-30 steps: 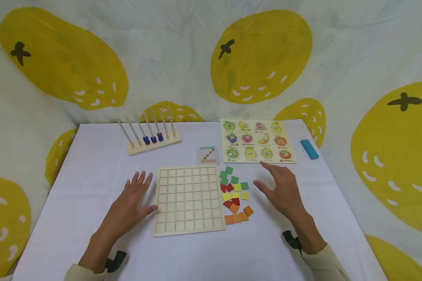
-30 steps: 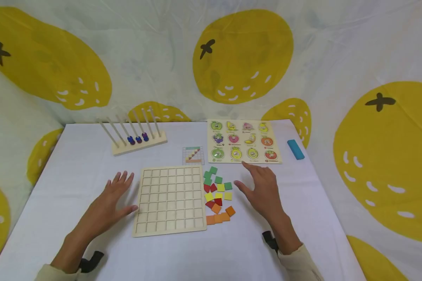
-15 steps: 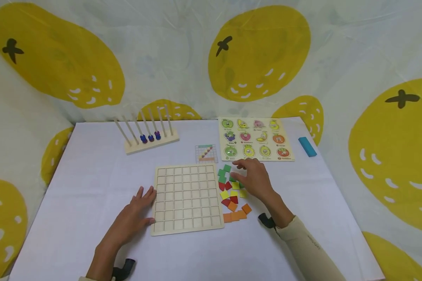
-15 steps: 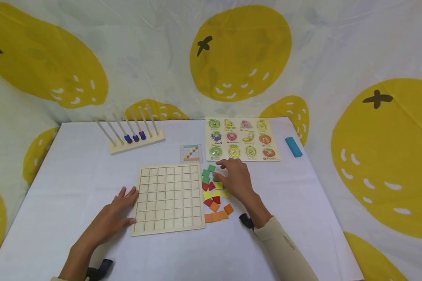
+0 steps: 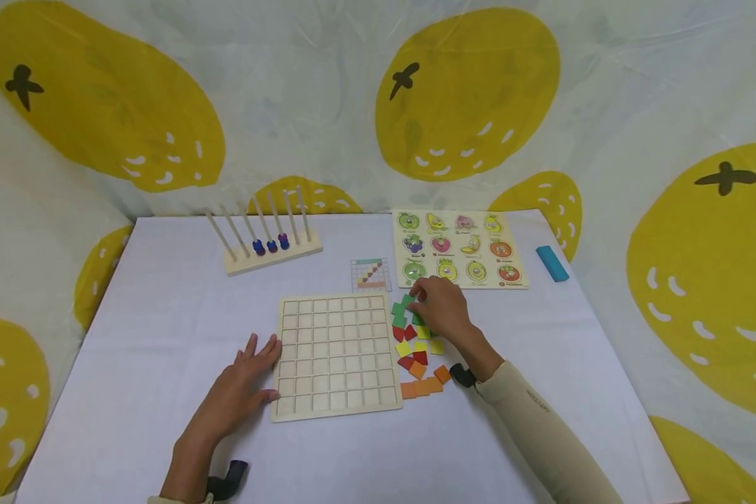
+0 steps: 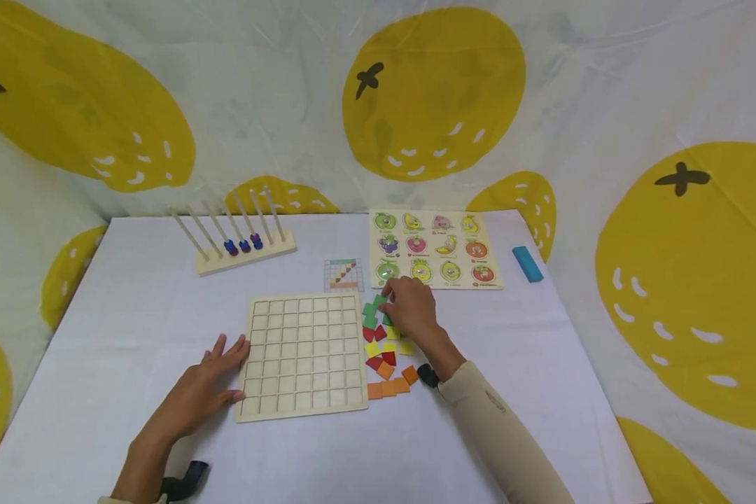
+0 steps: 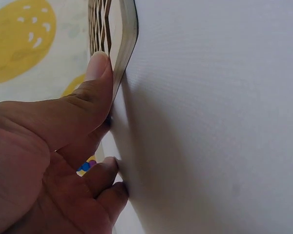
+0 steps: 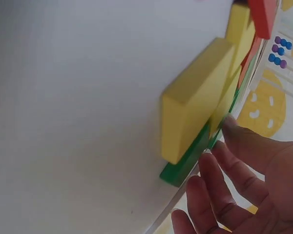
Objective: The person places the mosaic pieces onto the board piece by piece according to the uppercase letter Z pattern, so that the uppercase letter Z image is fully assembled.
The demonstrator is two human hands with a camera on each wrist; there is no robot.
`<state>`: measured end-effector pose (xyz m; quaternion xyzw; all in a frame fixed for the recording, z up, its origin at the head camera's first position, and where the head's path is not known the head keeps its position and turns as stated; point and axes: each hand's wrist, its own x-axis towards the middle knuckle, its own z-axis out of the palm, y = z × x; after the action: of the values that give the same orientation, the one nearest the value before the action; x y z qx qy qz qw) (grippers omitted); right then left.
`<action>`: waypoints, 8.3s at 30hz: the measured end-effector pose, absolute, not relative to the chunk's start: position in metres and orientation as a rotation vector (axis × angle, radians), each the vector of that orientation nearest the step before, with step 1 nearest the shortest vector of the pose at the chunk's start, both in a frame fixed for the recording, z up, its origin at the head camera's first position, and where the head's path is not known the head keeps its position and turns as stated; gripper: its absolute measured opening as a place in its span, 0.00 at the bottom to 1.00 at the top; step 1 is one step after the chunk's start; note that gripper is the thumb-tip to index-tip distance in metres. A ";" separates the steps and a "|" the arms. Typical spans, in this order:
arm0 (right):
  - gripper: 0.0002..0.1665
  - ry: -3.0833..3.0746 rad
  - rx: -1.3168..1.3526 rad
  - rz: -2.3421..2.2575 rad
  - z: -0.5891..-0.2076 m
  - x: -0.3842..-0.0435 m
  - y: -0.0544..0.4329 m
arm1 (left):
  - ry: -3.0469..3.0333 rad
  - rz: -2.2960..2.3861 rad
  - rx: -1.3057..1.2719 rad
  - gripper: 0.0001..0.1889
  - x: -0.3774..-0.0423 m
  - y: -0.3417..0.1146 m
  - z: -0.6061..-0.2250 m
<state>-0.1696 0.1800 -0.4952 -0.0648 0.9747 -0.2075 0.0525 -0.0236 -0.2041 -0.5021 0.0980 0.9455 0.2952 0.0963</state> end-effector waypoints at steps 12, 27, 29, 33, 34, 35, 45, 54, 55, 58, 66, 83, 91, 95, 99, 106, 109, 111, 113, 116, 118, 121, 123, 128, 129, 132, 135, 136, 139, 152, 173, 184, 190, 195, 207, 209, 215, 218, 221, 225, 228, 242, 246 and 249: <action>0.07 2.967 -0.209 -0.836 -0.490 -0.176 0.177 | 2.800 0.896 0.277 0.50 -0.024 -0.205 -0.506; 0.07 2.882 -0.381 -1.055 -0.467 -0.181 0.099 | 2.782 0.927 0.224 0.50 -0.023 -0.202 -0.503; 0.07 2.861 -0.414 -1.052 -0.467 -0.182 0.086 | 2.787 0.920 0.218 0.50 -0.023 -0.202 -0.503; 0.07 2.807 -0.446 -1.025 -0.467 -0.184 0.062 | 2.794 0.900 0.217 0.51 -0.024 -0.202 -0.501; 0.07 2.791 -0.452 -1.021 -0.467 -0.184 0.057 | 2.793 0.896 0.220 0.51 -0.025 -0.201 -0.501; 0.07 2.778 -0.451 -1.014 -0.468 -0.184 0.051 | 2.790 0.893 0.218 0.51 -0.025 -0.201 -0.501; 0.08 2.759 -0.499 -0.909 -0.484 -0.190 0.014 | 2.783 0.879 0.216 0.50 -0.025 -0.201 -0.499; 0.08 2.801 -0.549 -0.730 -0.490 -0.190 -0.003 | 2.785 0.885 0.211 0.50 -0.024 -0.201 -0.499; 0.08 2.807 -0.554 -0.710 -0.490 -0.189 -0.003 | 2.785 0.882 0.208 0.50 -0.024 -0.201 -0.499; 0.05 2.818 -0.568 -0.697 -0.489 -0.188 -0.001 | 2.782 0.878 0.198 0.50 -0.024 -0.200 -0.499; 0.06 2.794 -0.534 -0.867 -0.477 -0.178 0.026 | 2.787 0.860 0.168 0.51 -0.024 -0.199 -0.501; 0.12 2.910 -0.195 -0.822 -0.477 -0.149 0.139 | 2.781 0.845 0.156 0.51 -0.023 -0.197 -0.498; 0.16 2.889 -0.136 -0.703 -0.484 -0.146 0.159 | 2.798 0.826 0.179 0.50 -0.022 -0.198 -0.497; 0.15 2.867 -0.141 -0.706 -0.485 -0.146 0.160 | 2.793 0.835 0.181 0.50 -0.022 -0.198 -0.497; 0.12 2.852 -0.157 -0.733 -0.485 -0.148 0.160 | 2.788 0.843 0.178 0.50 -0.023 -0.198 -0.497; 0.08 2.836 -0.125 -0.797 -0.484 -0.152 0.161 | 2.790 0.837 0.164 0.51 -0.022 -0.197 -0.498; 0.08 2.850 -0.122 -0.838 -0.478 -0.154 0.160 | 2.790 0.838 0.168 0.51 -0.022 -0.196 -0.498; 0.07 2.864 -0.128 -0.868 -0.474 -0.155 0.158 | 2.792 0.833 0.172 0.51 -0.022 -0.196 -0.497; 0.07 2.871 -0.132 -0.899 -0.471 -0.157 0.155 | 2.795 0.834 0.173 0.51 -0.022 -0.196 -0.497; 0.07 2.876 -0.152 -0.929 -0.470 -0.161 0.147 | 2.795 0.837 0.172 0.51 -0.022 -0.196 -0.497; 0.07 2.872 -0.168 -0.953 -0.470 -0.163 0.141 | 2.792 0.842 0.168 0.51 -0.022 -0.196 -0.497; 0.08 2.867 -0.202 -0.979 -0.471 -0.167 0.128 | 2.788 0.844 0.164 0.51 -0.022 -0.197 -0.498; 0.08 2.857 -0.210 -0.997 -0.472 -0.169 0.120 | 2.786 0.846 0.163 0.51 -0.022 -0.197 -0.498; 0.08 2.841 -0.264 -1.014 -0.473 -0.175 0.100 | 2.790 0.847 0.169 0.51 -0.023 -0.197 -0.500; 0.08 2.836 -0.276 -1.016 -0.473 -0.176 0.096 | 2.792 0.847 0.170 0.51 -0.023 -0.197 -0.500; 0.08 2.807 -0.309 -1.015 -0.474 -0.179 0.085 | 2.795 0.850 0.170 0.51 -0.024 -0.198 -0.500; 0.07 2.773 -0.323 -1.019 -0.473 -0.181 0.076 | 2.792 0.852 0.163 0.52 -0.024 -0.197 -0.501; 0.08 2.767 -0.325 -1.013 -0.473 -0.182 0.073 | 2.791 0.852 0.162 0.51 -0.024 -0.197 -0.501; 0.07 2.753 -0.336 -1.006 -0.472 -0.182 0.063 | 2.791 0.853 0.156 0.51 -0.024 -0.198 -0.501; 0.08 2.766 -0.395 -0.923 -0.482 -0.186 0.031 | 2.782 0.848 0.142 0.51 -0.026 -0.197 -0.501; 0.07 2.789 -0.464 -0.870 -0.482 -0.183 0.041 | 2.774 0.853 0.132 0.51 -0.025 -0.196 -0.498; 0.05 2.790 -0.374 -0.982 -0.468 -0.172 0.107 | 2.787 0.838 0.148 0.51 -0.025 -0.197 -0.498; 0.07 2.811 -0.287 -0.944 -0.466 -0.163 0.149 | 2.794 0.828 0.150 0.52 -0.025 -0.197 -0.499; 0.09 2.825 -0.186 -0.851 -0.468 -0.155 0.175 | 2.797 0.834 0.147 0.52 -0.025 -0.197 -0.500; 0.16 2.793 -0.082 -0.654 -0.480 -0.147 0.194 | 2.790 0.859 0.149 0.52 -0.025 -0.198 -0.502; 0.15 2.789 -0.083 -0.653 -0.481 -0.147 0.194 | 2.790 0.861 0.150 0.52 -0.025 -0.197 -0.502; 0.15 2.790 -0.110 -0.646 -0.483 -0.149 0.193 | 2.788 0.855 0.150 0.52 -0.025 -0.197 -0.501; 0.15 2.788 -0.130 -0.658 -0.482 -0.151 0.193 | 2.788 0.851 0.146 0.52 -0.025 -0.198 -0.501; 0.14 2.782 -0.145 -0.671 -0.482 -0.152 0.193 | 2.788 0.849 0.144 0.52 -0.025 -0.198 -0.502; 0.12 2.778 -0.147 -0.694 -0.482 -0.153 0.192 | 2.791 0.847 0.148 0.53 -0.024 -0.198 -0.502; 0.11 2.784 -0.144 -0.735 -0.481 -0.154 0.190 | 2.792 0.847 0.148 0.53 -0.024 -0.197 -0.502; 0.09 2.834 -0.279 -0.931 -0.471 -0.163 0.156 | 2.794 0.854 0.143 0.53 -0.025 -0.197 -0.503; 0.10 2.820 -0.304 -0.968 -0.471 -0.167 0.140 | 2.786 0.876 0.148 0.52 -0.024 -0.197 -0.502; 0.11 2.810 -0.330 -0.992 -0.472 -0.170 0.128 | 2.782 0.884 0.151 0.52 -0.024 -0.197 -0.501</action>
<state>-0.1696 0.1278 -0.4723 -0.1098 0.9348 -0.3301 0.0715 -0.0236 -0.1971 -0.5012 0.0514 0.9461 0.3006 0.1093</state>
